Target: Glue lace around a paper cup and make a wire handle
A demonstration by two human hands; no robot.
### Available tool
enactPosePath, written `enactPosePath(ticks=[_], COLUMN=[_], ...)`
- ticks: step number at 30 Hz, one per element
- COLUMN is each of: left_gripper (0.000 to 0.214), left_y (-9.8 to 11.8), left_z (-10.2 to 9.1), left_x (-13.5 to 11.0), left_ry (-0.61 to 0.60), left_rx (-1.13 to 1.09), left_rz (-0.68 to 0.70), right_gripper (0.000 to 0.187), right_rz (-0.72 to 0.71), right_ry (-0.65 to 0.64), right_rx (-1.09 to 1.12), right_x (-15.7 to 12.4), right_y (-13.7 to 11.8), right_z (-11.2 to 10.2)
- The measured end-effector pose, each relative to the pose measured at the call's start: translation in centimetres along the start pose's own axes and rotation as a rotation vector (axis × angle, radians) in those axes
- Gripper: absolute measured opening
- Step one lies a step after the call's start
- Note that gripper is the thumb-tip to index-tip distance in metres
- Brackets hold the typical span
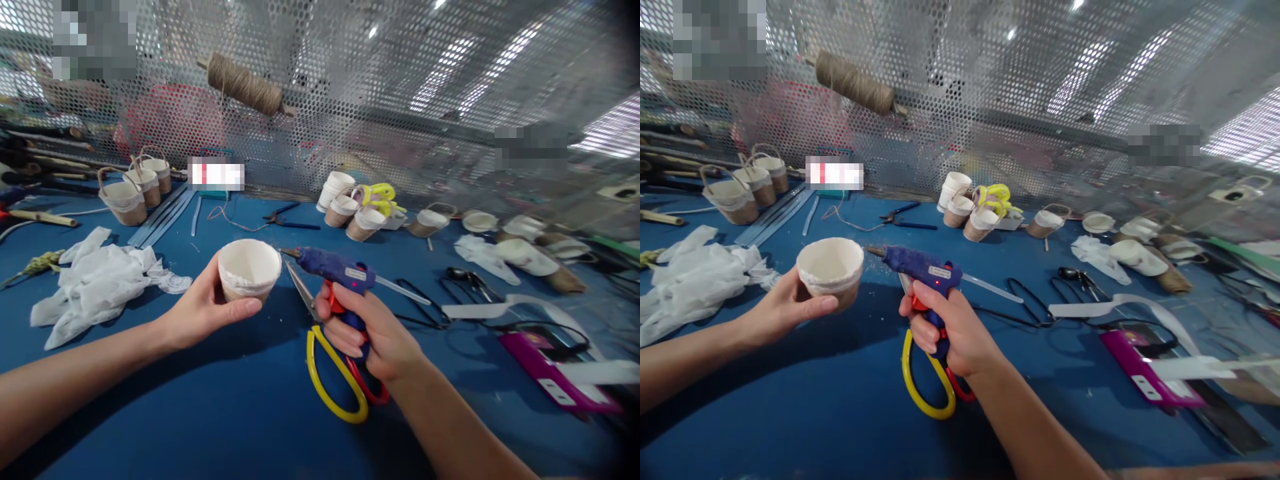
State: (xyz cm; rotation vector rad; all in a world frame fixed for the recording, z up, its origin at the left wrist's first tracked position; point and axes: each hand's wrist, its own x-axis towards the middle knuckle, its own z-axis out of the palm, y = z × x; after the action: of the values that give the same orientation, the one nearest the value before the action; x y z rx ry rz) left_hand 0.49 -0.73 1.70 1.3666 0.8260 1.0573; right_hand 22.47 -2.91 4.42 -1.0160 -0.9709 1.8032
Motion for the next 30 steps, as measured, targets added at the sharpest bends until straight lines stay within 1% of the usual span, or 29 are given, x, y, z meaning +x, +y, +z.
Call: enactPosePath(ticks=[3, 6, 9, 11, 16, 18, 20, 23, 25, 27, 30], left_gripper=[0.068, 0.064, 0.061, 0.060, 0.056, 0.056, 0.056, 0.057, 0.057, 0.057, 0.059], left_y=[0.0, 0.1, 0.0, 0.0, -0.1, -0.2, -0.3, -0.4, -0.3, -0.1, 0.3], left_z=[0.1, 0.2, 0.2, 0.2, 0.1, 0.1, 0.1, 0.2, 0.1, 0.0, 0.0], left_x=[0.0, 0.1, 0.0, 0.1, 0.3, 0.4, 0.6, 0.9, 1.1, 1.3, 1.5], left_ry=[-0.002, -0.004, 0.006, 0.021, 0.045, 0.047, 0.057, 0.065, 0.043, 0.003, -0.043], left_rx=[0.004, 0.008, 0.032, 0.066, 0.216, 0.276, 0.337, 0.420, 0.447, 0.443, 0.396], left_rz=[0.008, 0.020, 0.044, 0.064, 0.073, 0.071, 0.073, 0.096, 0.123, 0.135, 0.112], right_gripper=[0.027, 0.027, 0.029, 0.030, 0.029, 0.029, 0.031, 0.037, 0.036, 0.033, 0.032], right_rz=[0.014, 0.013, 0.002, -0.045, -0.222, -0.225, -0.181, -0.143, -0.180, -0.240, -0.290], right_ry=[-0.013, 0.000, 0.031, 0.084, 0.281, 0.335, 0.326, 0.255, 0.214, 0.200, 0.165], right_rx=[0.011, 0.014, -0.059, -0.200, -0.809, -0.977, -1.064, -1.083, -1.046, -0.974, -0.862], right_x=[0.0, 0.1, 0.1, 0.1, -0.6, -0.9, -1.3, -1.6, -1.7, -1.8, -1.9], right_y=[0.1, 0.2, 0.4, 0.3, -0.6, -1.0, -1.4, -1.7, -2.1, -2.7, -3.7], right_z=[0.4, 0.5, 0.4, 0.1, 0.0, 0.1, 0.2, 0.1, -0.1, -0.3, -0.4])
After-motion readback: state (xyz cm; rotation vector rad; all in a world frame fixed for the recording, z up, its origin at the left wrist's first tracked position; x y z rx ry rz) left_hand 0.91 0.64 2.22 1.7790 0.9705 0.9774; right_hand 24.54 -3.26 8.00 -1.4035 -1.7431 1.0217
